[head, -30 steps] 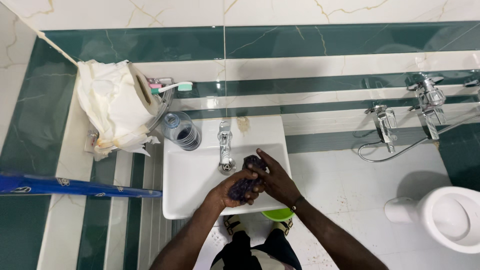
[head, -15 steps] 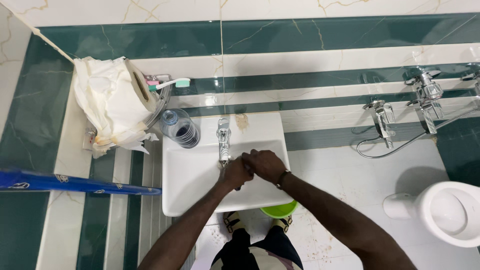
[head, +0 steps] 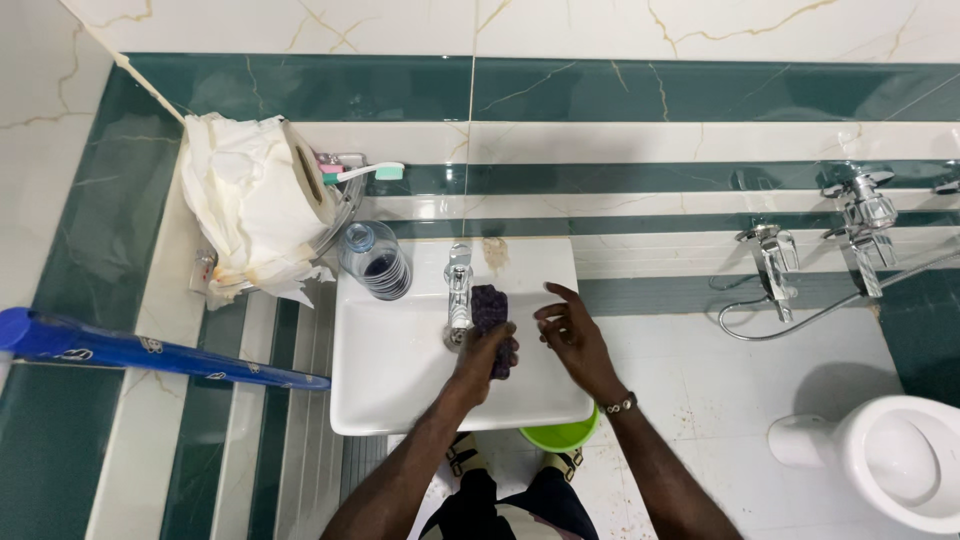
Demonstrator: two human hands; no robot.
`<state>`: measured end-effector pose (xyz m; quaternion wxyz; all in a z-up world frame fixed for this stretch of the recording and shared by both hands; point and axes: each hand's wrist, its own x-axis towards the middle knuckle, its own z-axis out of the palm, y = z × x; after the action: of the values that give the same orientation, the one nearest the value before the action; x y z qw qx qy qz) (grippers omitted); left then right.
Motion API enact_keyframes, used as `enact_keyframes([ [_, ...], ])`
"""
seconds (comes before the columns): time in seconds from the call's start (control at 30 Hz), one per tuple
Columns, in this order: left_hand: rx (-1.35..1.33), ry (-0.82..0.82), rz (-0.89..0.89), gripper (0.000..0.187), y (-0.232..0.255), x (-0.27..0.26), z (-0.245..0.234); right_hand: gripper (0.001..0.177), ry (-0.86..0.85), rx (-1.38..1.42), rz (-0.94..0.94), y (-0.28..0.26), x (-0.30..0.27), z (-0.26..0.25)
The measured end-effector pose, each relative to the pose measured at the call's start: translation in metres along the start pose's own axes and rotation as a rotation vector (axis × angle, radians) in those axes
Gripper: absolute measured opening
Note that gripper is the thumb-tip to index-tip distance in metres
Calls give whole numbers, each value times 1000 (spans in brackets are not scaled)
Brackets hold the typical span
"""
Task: The person wipes several wall-mounted chrome faucets with a cloth, then rinses the cloth under water at a sink and continues wiping the faucets.
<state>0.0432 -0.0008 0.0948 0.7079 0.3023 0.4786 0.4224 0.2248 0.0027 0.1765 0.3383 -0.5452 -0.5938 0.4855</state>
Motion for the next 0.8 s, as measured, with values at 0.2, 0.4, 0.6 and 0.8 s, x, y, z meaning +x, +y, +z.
enact_keyframes([
  [0.2,-1158,-226,-346,26,42,-41,73,60,265,711,-242,44,7,68],
  [0.4,-1613,-557,-401,38,76,-98,80,54,81,259,-1090,-8,23,41],
  [0.6,-1075,-872,-462,40,76,-96,42,30,-72,-678,-1121,-52,8,-26],
  [0.8,124,-840,-355,21,60,-43,6,23,-517,-1287,-1209,-42,11,-29],
])
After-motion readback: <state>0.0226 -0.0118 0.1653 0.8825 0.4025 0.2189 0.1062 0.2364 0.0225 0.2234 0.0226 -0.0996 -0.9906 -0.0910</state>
